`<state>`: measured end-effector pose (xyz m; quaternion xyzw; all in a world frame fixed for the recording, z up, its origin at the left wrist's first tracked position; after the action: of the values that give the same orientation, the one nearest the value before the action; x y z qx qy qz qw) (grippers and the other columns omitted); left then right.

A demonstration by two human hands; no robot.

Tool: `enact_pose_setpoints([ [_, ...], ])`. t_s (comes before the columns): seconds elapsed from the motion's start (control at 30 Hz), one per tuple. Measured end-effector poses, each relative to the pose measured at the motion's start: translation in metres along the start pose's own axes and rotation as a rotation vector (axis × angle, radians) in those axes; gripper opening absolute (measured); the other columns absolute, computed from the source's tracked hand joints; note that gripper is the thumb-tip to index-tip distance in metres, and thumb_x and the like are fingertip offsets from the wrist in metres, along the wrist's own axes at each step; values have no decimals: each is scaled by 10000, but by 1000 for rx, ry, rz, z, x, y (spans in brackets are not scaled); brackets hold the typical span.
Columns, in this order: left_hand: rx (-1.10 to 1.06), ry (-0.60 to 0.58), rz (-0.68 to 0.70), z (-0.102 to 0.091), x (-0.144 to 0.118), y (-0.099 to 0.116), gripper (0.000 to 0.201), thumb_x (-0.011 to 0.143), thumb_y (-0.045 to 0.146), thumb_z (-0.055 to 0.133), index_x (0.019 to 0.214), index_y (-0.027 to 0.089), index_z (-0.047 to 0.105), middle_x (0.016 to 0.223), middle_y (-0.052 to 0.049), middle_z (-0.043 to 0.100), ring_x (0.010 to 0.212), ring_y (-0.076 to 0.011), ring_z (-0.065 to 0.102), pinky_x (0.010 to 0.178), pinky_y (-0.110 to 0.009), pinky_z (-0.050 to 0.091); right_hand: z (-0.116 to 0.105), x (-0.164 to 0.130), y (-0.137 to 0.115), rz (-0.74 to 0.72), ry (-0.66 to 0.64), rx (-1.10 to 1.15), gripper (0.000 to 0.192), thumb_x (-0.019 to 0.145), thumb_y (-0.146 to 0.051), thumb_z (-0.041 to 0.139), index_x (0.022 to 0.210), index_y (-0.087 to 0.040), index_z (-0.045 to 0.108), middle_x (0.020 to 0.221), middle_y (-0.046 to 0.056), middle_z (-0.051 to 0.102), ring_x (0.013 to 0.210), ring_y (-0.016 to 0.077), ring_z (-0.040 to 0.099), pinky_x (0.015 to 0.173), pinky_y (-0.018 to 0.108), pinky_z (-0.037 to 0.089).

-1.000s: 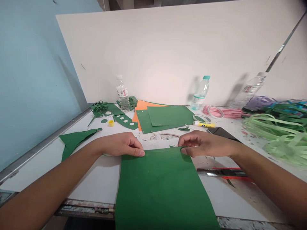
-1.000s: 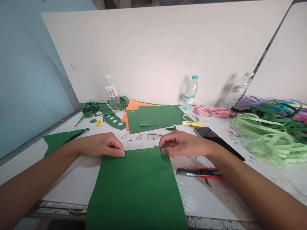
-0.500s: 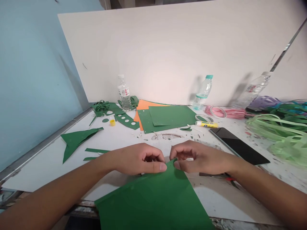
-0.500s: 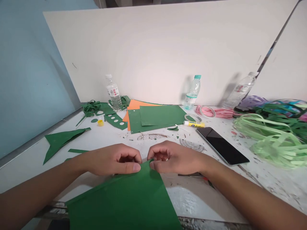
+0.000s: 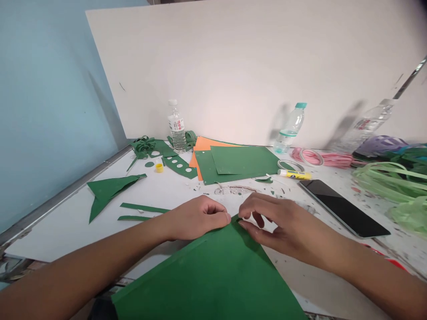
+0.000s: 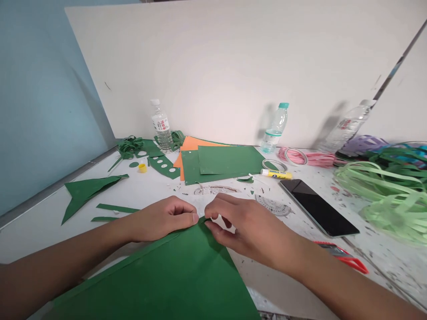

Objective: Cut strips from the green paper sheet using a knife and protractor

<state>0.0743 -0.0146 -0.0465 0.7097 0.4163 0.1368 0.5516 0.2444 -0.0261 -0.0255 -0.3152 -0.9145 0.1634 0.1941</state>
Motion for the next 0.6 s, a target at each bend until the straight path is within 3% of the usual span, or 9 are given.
enact_pose_setpoints([
  [0.2,-47,-24,-36,4,0,-3,344,926,387,517,652,195,437,607,55,349,538,-101,301,489,-257,238,7,-1,-9,-111,10,-133,155,987,-148,490,1072,-244,577,907,-5,662,680,134,586,620,271,409],
  [0.6,-61,-23,-50,5,0,-3,329,888,366,546,631,195,431,613,56,342,556,-106,304,501,-254,252,10,-1,-14,-141,-5,-194,185,932,-86,477,947,-212,612,819,3,631,646,139,544,595,274,382],
])
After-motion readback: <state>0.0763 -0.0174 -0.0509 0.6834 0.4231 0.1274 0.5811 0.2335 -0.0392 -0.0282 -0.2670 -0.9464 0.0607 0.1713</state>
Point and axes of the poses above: each hand's wrist, its own x-axis towards the middle knuckle, its own z-axis out of the palm, y = z × x, the point moved 5 cm from there along x, towards the middle knuckle
